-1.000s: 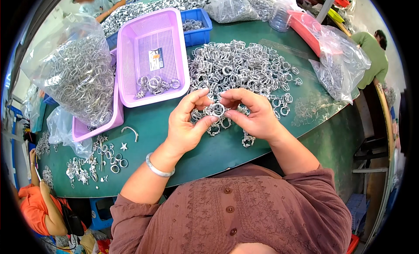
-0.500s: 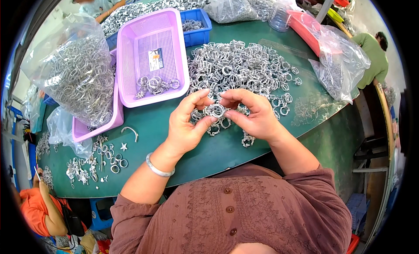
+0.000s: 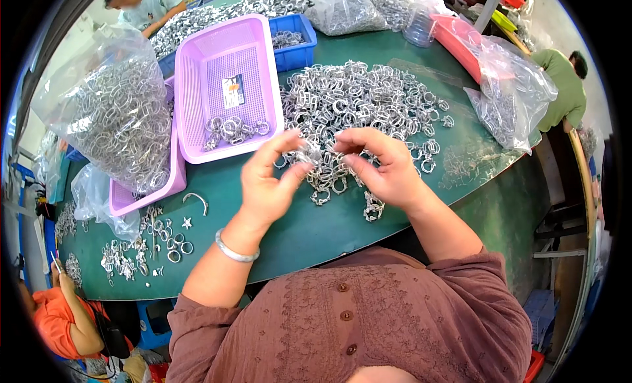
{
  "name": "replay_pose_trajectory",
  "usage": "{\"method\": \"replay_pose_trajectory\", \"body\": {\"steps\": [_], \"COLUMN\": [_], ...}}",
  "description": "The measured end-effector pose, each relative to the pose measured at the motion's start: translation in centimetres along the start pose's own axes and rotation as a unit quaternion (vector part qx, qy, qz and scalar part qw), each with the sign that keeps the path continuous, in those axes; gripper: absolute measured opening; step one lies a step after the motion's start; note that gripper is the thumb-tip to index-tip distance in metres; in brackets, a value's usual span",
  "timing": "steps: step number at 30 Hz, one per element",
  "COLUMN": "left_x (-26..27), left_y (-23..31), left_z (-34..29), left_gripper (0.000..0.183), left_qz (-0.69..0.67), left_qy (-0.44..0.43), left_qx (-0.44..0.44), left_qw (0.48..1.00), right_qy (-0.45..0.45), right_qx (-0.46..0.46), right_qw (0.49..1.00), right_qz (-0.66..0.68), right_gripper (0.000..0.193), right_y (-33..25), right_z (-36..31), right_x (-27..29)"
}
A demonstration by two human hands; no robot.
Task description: The person connects small metal components together by hand and places assembled pieces into a plastic basket.
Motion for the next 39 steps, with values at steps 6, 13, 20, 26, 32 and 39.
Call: {"method": "replay_pose_trajectory", "body": {"steps": [6, 13, 20, 26, 32, 39], "left_x": [8.8, 5.3, 1.4, 0.6, 0.9, -0.3], "left_y": [0.1, 2.4, 2.5, 1.2, 0.6, 0.3], "left_z": [2.3, 2.8, 1.7, 1.6, 1.4, 1.0], "left_gripper": [0.042, 0.027, 0.017, 0.012, 0.014, 0.026], "left_qz": [0.378, 0.441, 0.293, 0.178, 0.193, 0.081], "left_qy": [0.145, 0.041, -0.069, -0.098, -0.097, -0.154], "left_qx": [-0.054, -0.161, -0.152, -0.049, -0.054, 0.041], "left_qw": [0.913, 0.882, 0.941, 0.978, 0.975, 0.984], "right_qy": [0.036, -0.062, -0.072, -0.046, -0.06, -0.032], "right_qx": [0.058, 0.096, 0.111, 0.107, 0.096, 0.073], "right_qw": [0.989, 0.946, 0.912, 0.933, 0.925, 0.969], "right_qz": [-0.128, -0.304, -0.388, -0.341, -0.363, -0.233], "right_gripper": [0.025, 0.024, 0.009, 0.005, 0.006, 0.007], "right_y": [-0.4, -0.4, -0.3, -0.1, 0.0, -0.9], "right_z": [0.3, 0.1, 0.3, 0.5, 0.6, 1.0], "right_x": [0.7, -3.2, -5.6, -5.3, -6.1, -3.2]}}
Point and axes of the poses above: each hand's wrist, its own z-axis towards the middle knuckle, its own x-axis out of the back of the hand, y = z × x, the point moved 8 cm from there along z, towards the middle knuckle, and after that the axes turned 11 degrees about -x, right-handed, at the moved point
